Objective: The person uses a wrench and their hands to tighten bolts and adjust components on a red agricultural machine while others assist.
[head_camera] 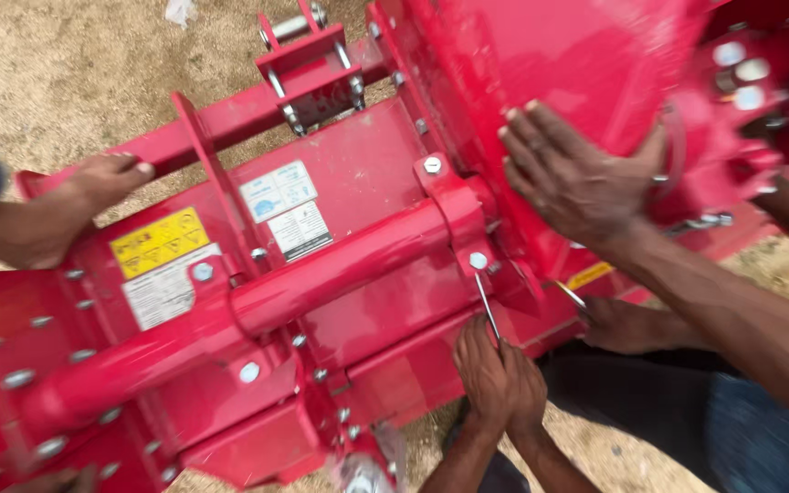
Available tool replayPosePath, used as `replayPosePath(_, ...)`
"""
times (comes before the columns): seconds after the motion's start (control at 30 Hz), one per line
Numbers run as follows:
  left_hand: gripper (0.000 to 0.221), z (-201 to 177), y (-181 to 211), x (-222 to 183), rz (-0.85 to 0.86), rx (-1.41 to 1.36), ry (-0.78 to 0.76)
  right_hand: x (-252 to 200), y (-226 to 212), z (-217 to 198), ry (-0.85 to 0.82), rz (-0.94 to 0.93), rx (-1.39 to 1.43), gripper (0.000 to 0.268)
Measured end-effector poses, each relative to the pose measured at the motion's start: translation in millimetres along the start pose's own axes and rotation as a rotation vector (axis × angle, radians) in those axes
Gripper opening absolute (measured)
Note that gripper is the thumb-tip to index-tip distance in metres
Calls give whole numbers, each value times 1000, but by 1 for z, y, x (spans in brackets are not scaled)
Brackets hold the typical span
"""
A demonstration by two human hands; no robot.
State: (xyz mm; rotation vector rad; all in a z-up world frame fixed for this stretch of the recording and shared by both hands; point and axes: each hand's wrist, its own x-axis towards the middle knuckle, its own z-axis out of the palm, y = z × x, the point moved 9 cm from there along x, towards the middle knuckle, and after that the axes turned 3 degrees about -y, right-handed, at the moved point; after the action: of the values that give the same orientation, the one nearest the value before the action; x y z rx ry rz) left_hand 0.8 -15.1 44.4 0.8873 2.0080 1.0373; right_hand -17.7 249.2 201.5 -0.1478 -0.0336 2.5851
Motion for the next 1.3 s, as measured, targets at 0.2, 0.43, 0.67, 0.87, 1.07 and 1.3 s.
replayPosePath(0.2, 54, 34, -35, 9, 442, 268, 216, -38, -65, -96, 45, 55, -208, 98)
replayPosePath(0.43, 46, 10, -18, 63, 325, -141, 125, -181, 74, -213, 742, -244, -1700, 38)
replayPosePath(0.67, 22, 0, -14, 81, 131, -260, 27, -220, 149, -260, 880, 256, -2285, 24)
replayPosePath(0.87, 41, -38, 9, 63, 396, -361, 285, -216, 169, -210, 671, 68, -2341, 21)
replayPosePath(1.07, 31, -13, 1, 87, 42, -386, -6, -214, 139, -102, 852, 184, -2104, 30)
replayPosePath(1.3, 36, -9, -10, 99, -3, -490, -100, -200, 145, -69, 1007, 457, -1583, 43)
